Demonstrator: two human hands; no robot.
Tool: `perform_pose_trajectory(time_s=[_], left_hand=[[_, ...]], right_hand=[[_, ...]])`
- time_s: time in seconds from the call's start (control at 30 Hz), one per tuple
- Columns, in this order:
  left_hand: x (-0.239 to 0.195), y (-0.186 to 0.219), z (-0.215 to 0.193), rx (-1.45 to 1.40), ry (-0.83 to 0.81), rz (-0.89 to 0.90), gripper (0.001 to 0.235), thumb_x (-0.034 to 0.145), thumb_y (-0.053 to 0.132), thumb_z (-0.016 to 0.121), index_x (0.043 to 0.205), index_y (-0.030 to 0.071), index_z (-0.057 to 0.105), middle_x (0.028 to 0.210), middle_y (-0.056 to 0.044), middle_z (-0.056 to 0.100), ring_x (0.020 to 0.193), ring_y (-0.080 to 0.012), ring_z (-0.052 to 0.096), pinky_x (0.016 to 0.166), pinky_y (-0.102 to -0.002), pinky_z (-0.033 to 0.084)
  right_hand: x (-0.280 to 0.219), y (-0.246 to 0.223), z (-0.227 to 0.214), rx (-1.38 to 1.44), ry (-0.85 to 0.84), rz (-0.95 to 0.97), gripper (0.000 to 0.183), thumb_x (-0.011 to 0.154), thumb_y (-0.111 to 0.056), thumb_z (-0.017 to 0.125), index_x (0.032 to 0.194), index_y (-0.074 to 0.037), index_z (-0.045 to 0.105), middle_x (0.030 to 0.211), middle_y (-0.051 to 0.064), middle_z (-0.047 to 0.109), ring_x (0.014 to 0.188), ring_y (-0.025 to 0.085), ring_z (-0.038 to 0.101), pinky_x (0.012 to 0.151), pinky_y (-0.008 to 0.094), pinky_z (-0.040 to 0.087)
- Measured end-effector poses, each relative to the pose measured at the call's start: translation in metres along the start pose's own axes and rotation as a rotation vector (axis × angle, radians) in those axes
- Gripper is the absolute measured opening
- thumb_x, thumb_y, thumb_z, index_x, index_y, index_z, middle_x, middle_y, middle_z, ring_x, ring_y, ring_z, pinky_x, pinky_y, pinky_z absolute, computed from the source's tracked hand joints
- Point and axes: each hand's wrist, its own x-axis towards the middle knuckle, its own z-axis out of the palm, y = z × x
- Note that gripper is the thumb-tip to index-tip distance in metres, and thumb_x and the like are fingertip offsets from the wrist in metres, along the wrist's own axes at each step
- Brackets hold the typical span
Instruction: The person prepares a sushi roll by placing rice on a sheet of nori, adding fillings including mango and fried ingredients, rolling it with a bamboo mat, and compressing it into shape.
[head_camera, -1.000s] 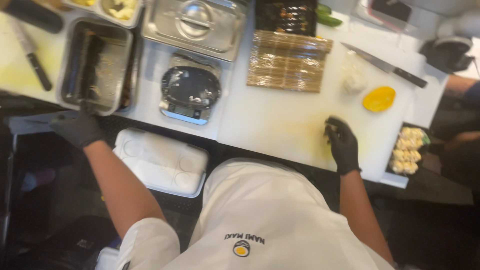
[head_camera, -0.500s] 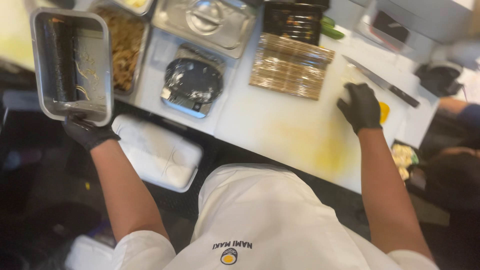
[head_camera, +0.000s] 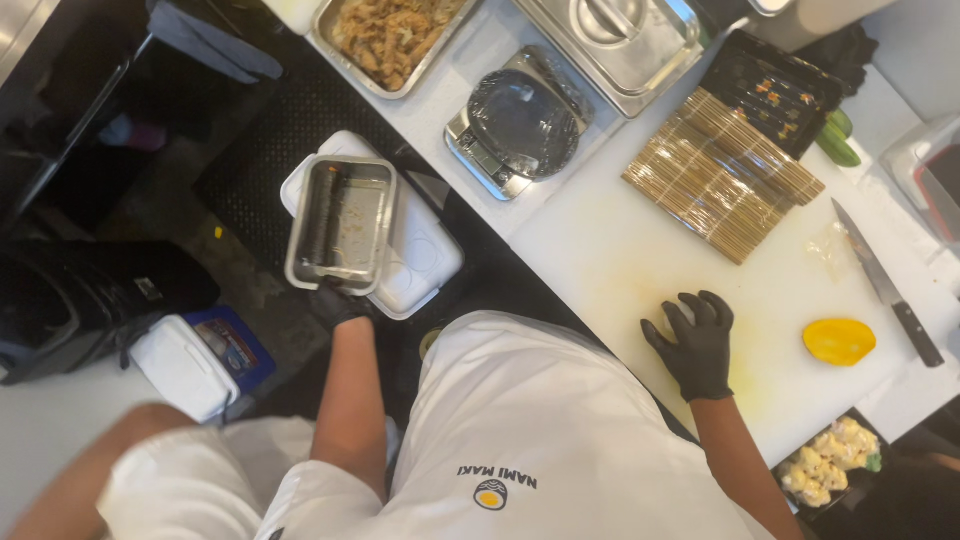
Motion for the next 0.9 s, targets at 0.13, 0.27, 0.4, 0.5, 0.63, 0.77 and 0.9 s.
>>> perform_pose_trajectory(time_s=[0.13, 0.27, 0.4, 0.5, 0.63, 0.77, 0.9], left_hand=[[-0.009, -0.04, -0.015, 0.11, 0.163, 0.013, 0.046, 0.084, -0.002, 0.057, 0.129, -0.001, 0.061, 0.122, -0.019, 0.066, 0.111, -0.0353, 0.066, 0.093, -0.048, 0.057], [-0.025, -0.063, -0.029, 0.164, 0.077, 0.042, 0.054, 0.08, 0.0, 0.063, 0.133, 0.003, 0.058, 0.127, -0.013, 0.065, 0.115, -0.0293, 0.064, 0.098, -0.044, 0.054], [-0.055, -0.067, -0.03, 0.995, 0.508, 0.441, 0.057, 0.09, 0.026, 0.079, 0.133, 0.0, 0.054, 0.126, -0.018, 0.062, 0.115, -0.0338, 0.059, 0.098, -0.046, 0.049], [-0.09, -0.059, -0.001, 1.337, 0.283, 0.727, 0.068, 0.088, 0.023, 0.082, 0.14, -0.001, 0.044, 0.125, -0.022, 0.052, 0.115, -0.0357, 0.052, 0.101, -0.046, 0.044], [-0.157, -0.045, 0.123, 1.053, -0.601, 0.724, 0.068, 0.096, 0.007, 0.07, 0.153, -0.001, 0.035, 0.144, -0.021, 0.04, 0.127, -0.0317, 0.049, 0.109, -0.043, 0.043], [-0.178, -0.078, 0.269, 0.923, -1.112, 0.906, 0.058, 0.095, 0.002, 0.071, 0.148, 0.003, 0.047, 0.146, -0.021, 0.05, 0.138, -0.0378, 0.049, 0.118, -0.045, 0.04], [-0.164, -0.144, 0.409, 1.231, -1.39, 1.106, 0.041, 0.098, 0.018, 0.07, 0.137, 0.012, 0.058, 0.122, -0.013, 0.064, 0.119, -0.0346, 0.057, 0.102, -0.048, 0.047]], right_hand=[[0.0, 0.021, 0.014, -0.115, 0.025, -0.066, 0.026, 0.091, -0.026, 0.086, 0.11, -0.012, 0.076, 0.119, 0.008, 0.07, 0.116, 0.032, 0.06, 0.099, 0.045, 0.054], [0.012, 0.032, 0.014, -0.045, -0.113, 0.091, 0.023, 0.093, -0.028, 0.083, 0.107, -0.012, 0.077, 0.113, 0.007, 0.07, 0.106, 0.03, 0.063, 0.084, 0.043, 0.056], [0.017, 0.015, -0.003, -0.035, 0.07, 0.184, 0.032, 0.098, -0.029, 0.08, 0.121, -0.008, 0.074, 0.12, 0.013, 0.065, 0.115, 0.033, 0.062, 0.092, 0.043, 0.057], [0.015, -0.006, -0.016, -0.062, 0.046, 0.128, 0.038, 0.101, -0.033, 0.075, 0.128, -0.006, 0.071, 0.13, 0.012, 0.066, 0.12, 0.03, 0.063, 0.099, 0.043, 0.058], [0.018, -0.018, -0.019, -0.135, -0.001, 0.207, 0.038, 0.094, -0.034, 0.075, 0.125, -0.012, 0.074, 0.126, 0.011, 0.068, 0.111, 0.031, 0.063, 0.085, 0.043, 0.058], [0.031, 0.002, 0.007, -0.164, -0.076, 0.27, 0.025, 0.089, -0.034, 0.077, 0.102, -0.013, 0.075, 0.104, 0.008, 0.07, 0.096, 0.03, 0.066, 0.07, 0.041, 0.056], [0.035, 0.022, 0.023, -0.066, -0.066, 0.322, 0.01, 0.094, -0.027, 0.073, 0.092, -0.017, 0.075, 0.094, 0.006, 0.071, 0.092, 0.027, 0.068, 0.075, 0.039, 0.056]])
